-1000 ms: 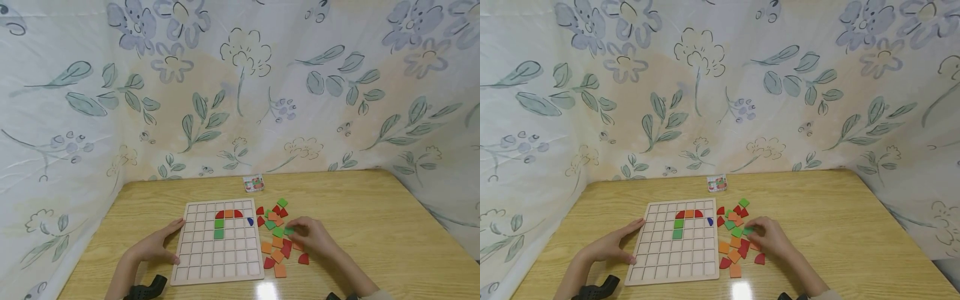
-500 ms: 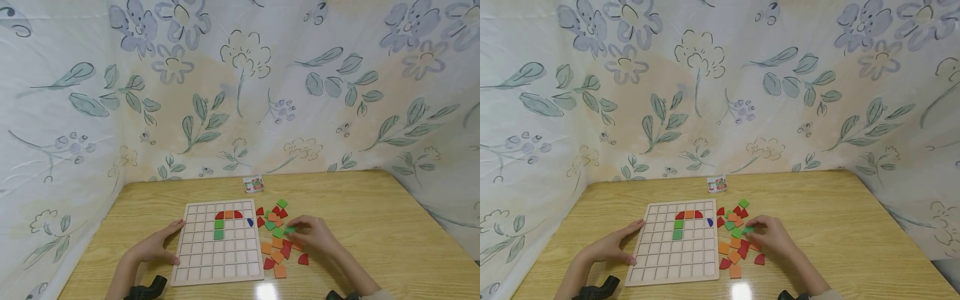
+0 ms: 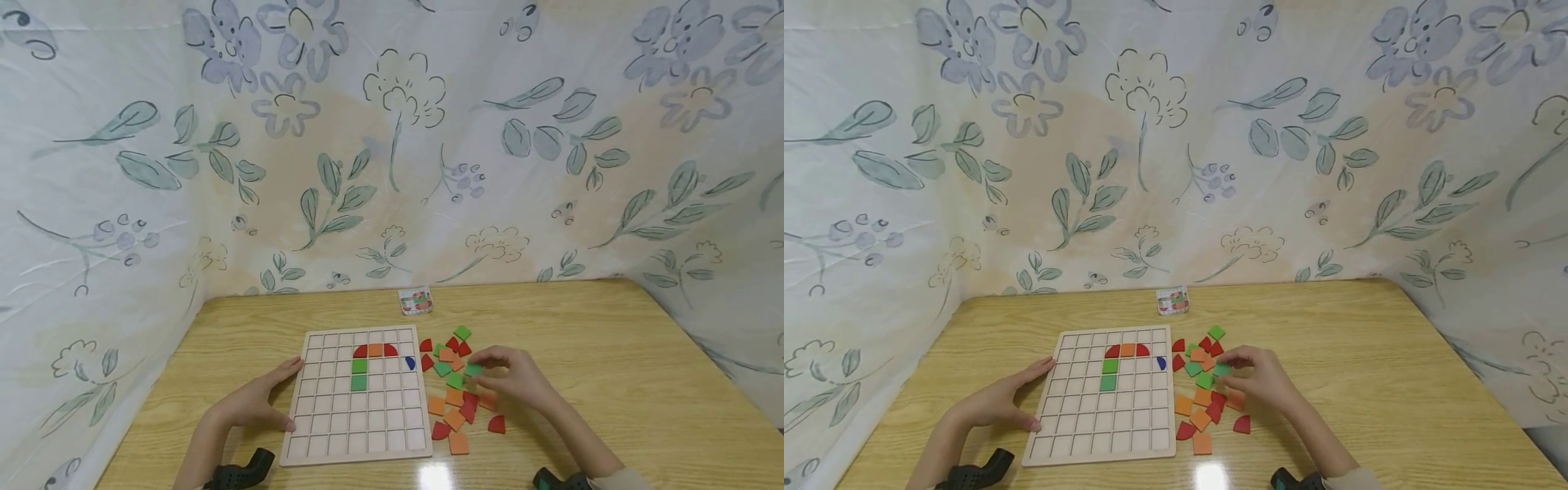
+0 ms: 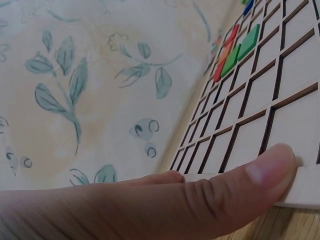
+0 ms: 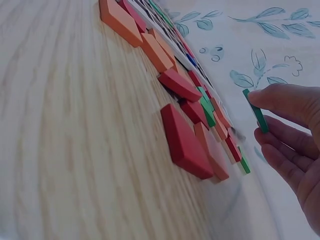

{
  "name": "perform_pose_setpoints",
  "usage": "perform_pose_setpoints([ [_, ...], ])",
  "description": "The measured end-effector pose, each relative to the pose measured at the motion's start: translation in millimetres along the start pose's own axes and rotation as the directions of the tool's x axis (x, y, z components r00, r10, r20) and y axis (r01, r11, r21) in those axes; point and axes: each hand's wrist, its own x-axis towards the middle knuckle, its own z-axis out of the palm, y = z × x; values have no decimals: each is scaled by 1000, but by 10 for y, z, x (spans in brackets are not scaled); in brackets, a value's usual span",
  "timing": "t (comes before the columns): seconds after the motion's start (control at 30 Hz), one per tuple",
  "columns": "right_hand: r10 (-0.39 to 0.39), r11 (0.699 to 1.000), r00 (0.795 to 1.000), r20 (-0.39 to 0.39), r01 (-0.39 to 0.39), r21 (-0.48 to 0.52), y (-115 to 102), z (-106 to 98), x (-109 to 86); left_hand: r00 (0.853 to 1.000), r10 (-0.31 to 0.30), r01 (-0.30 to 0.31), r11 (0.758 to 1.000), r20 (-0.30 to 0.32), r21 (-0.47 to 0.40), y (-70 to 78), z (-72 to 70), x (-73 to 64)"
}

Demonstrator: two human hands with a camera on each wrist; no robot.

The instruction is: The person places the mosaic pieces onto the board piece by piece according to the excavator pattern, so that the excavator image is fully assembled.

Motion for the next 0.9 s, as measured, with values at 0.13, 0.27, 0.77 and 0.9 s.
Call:
perform_pose_setpoints([
  [0.13,-16,1000,1000,9,16,-22,-30,26,37,1000,11,-11,1000,-1,4,8,-5,-4],
  [0.27,-21,1000,999,31,22,-11,-87,85,84,1000,10,-10,1000,-1,7,11,-9,-3],
  [0.77,-103,988,989,102,90,122,-424,491,398,1000,-7,7,1000,-3,-5,15,1,-2],
  [0.9,-161,980,980,115,146,133,-522,593,498,1000,8,-8,1000,-4,-4,17,-7,-5],
])
